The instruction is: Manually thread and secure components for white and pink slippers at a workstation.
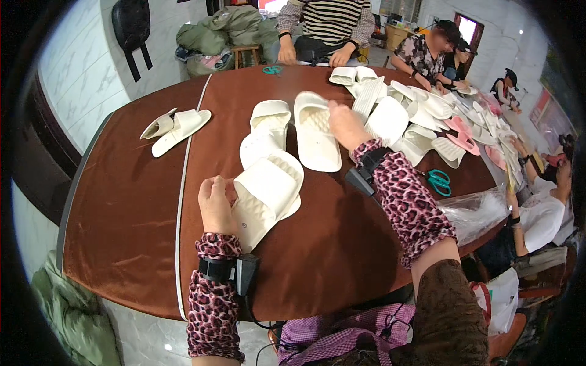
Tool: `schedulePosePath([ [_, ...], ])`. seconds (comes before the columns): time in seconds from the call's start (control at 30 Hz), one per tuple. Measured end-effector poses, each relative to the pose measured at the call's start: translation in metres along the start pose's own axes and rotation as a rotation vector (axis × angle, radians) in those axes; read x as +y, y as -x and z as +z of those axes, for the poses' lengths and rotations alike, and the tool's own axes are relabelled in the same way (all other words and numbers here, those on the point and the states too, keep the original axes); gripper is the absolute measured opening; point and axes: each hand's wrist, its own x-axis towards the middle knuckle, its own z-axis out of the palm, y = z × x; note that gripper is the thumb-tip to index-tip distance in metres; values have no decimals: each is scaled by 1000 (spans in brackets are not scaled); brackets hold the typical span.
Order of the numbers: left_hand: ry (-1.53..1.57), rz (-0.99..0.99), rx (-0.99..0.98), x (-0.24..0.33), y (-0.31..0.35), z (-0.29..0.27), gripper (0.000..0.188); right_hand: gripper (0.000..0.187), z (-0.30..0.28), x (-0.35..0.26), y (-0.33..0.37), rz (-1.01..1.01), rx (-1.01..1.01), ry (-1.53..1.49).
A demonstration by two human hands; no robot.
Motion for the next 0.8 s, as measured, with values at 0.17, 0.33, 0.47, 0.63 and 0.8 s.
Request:
schedulePosePath([
  [0.17,57,-8,-41,-4,-4,-3,19,31,-55,19,3,-122,182,-12],
  [0.33,73,-25,-43,-4,-5,0,17,30,-108,46,32,-188,312,-18],
  [0.47,147,-62,-43,-8,-11,-4,17,30,-138,66,58,-289,400,-3],
  [0.63,124,-72,-107,-12,-17,-7,17,30,-176,80,87,-290,439,-56],
  [0.8,119,-81,-214,-17,-12,-10,17,29,-196,96,110,-239,481,-102],
])
